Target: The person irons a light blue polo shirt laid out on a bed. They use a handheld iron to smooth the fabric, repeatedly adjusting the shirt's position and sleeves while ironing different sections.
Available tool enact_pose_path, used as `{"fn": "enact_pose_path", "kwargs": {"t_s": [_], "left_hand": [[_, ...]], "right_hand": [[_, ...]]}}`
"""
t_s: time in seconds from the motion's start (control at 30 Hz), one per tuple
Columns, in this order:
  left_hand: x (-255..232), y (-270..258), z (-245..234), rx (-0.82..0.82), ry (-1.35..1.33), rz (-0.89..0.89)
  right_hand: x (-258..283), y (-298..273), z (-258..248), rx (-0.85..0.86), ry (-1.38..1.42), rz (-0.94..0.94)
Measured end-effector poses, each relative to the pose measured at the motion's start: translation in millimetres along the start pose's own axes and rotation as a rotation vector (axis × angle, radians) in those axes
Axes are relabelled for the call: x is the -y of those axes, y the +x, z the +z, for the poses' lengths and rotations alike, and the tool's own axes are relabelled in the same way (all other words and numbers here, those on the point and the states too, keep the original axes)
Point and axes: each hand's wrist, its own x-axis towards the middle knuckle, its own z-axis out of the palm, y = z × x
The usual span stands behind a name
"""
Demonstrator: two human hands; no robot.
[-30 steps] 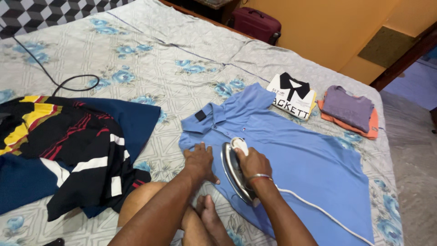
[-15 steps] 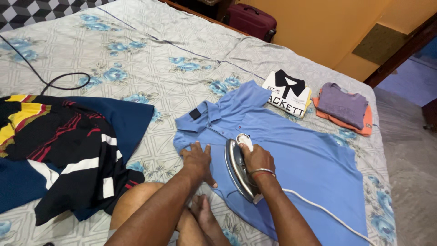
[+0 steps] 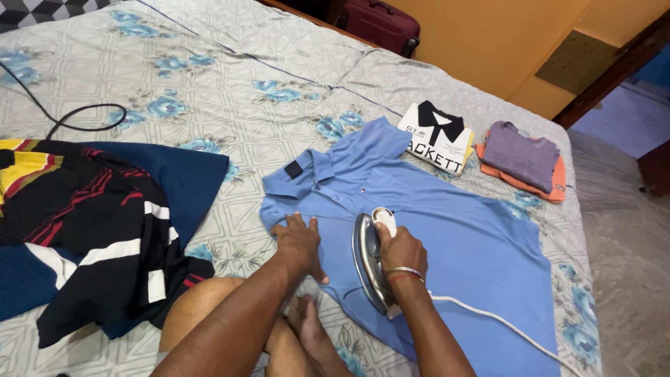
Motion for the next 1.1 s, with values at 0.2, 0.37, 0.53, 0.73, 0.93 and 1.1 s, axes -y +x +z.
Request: {"fn": "enact_pose_path", "kwargs": {"t_s": [0.2, 0.37, 0.53, 0.73, 0.93, 1.1], "left_hand": [[2, -8, -1, -0.036, -0.022, -0.003], [1, -3, -2, -0.004, 0.016, 0.0], [-3, -3, -5, -0.018, 0.031, 0.0], [4, -6, -4, -0.09, -0.023, 0.003], [11, -6, -6, -0.175, -0.111, 0.015], [14, 0, -3, -0.207, -0.141, 0.038]], "right_hand": [[-1, 10, 0, 0.052, 0.01, -0.003], [-10, 6, 7, 0.025, 0.001, 0.048], [-9, 29, 11, 0.014, 0.037, 0.074], [-15, 45, 22, 0.026, 0.04, 0.006], [-26, 36, 21, 0.036, 0.039, -0.044], [-45, -2, 14, 0.051, 0.006, -0.063]]}}
